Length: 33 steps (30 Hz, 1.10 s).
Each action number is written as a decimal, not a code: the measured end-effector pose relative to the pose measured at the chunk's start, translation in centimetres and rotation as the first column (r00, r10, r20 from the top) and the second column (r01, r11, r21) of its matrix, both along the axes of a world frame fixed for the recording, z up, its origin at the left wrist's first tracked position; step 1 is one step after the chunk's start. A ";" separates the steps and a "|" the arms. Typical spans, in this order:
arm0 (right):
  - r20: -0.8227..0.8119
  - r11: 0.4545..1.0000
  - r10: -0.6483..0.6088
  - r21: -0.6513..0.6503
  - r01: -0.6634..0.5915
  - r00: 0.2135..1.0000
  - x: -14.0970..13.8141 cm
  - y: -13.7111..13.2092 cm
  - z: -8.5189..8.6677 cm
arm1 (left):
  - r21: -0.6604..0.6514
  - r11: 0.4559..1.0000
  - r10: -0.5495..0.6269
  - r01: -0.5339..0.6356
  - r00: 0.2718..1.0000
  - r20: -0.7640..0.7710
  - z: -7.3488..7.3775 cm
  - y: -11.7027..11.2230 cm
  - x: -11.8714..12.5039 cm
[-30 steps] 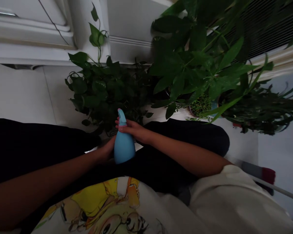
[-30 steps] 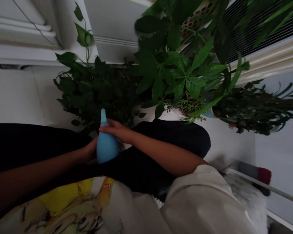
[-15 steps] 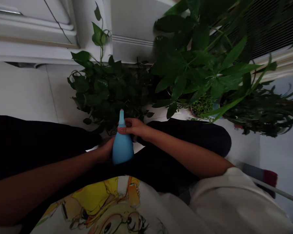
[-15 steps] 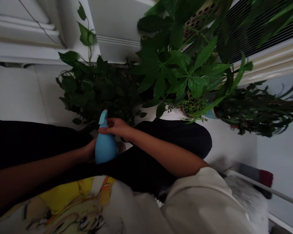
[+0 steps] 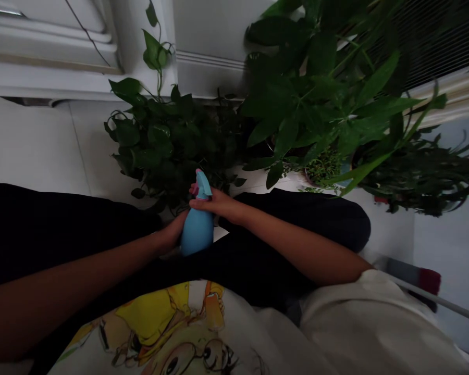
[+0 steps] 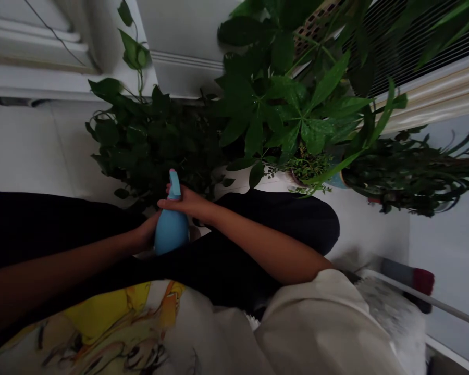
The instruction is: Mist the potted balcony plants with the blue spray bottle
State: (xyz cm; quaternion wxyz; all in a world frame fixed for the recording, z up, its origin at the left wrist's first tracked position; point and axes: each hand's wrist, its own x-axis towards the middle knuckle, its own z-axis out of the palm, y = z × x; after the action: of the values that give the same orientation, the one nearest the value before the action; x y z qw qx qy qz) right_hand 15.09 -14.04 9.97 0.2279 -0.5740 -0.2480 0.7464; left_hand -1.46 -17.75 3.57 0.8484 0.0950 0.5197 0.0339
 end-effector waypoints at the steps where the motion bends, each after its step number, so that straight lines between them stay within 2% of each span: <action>1: 0.013 1.000 0.007 -0.004 -0.007 1.000 0.0 -0.1 -0.1 | 0.011 1.000 -0.008 0.008 1.000 -0.017 -0.2 -0.2 0.0; 6: 0.032 0.999 0.043 0.012 -0.044 0.999 0.0 0.0 -0.5 | -0.024 0.999 -0.025 0.023 0.997 -0.071 -1.4 -1.3 -0.4; 9: 0.043 0.998 0.061 0.028 -0.062 0.997 0.0 0.3 -0.5 | -0.030 1.000 -0.004 0.003 0.999 -0.038 -1.6 -1.5 -0.5; 18: 0.231 0.977 0.126 0.142 -0.161 0.965 -0.3 0.1 -0.3 | -0.094 0.995 0.035 -0.025 0.994 0.106 0.3 -1.1 -0.1; 25: 0.240 0.990 0.064 0.110 -0.093 0.969 -0.8 0.1 -0.3 | -0.110 0.992 0.070 -0.058 0.992 0.107 1.3 -0.4 0.2; 28: 0.217 0.993 0.064 0.079 -0.083 0.974 -0.6 0.1 -0.6 | -0.113 0.991 0.076 -0.067 0.994 0.080 1.1 -0.4 0.2; 33: 0.012 1.000 0.028 -0.007 -0.028 1.000 -0.4 0.2 -1.1 | -0.077 0.993 0.086 -0.088 0.996 -0.034 0.5 -0.3 0.0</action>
State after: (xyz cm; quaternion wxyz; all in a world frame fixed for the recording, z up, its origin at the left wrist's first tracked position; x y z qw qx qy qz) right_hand 14.74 -13.88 8.86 0.2141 -0.5758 -0.2549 0.7467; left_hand -1.47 -18.07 4.03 0.8411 0.0396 0.5372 0.0490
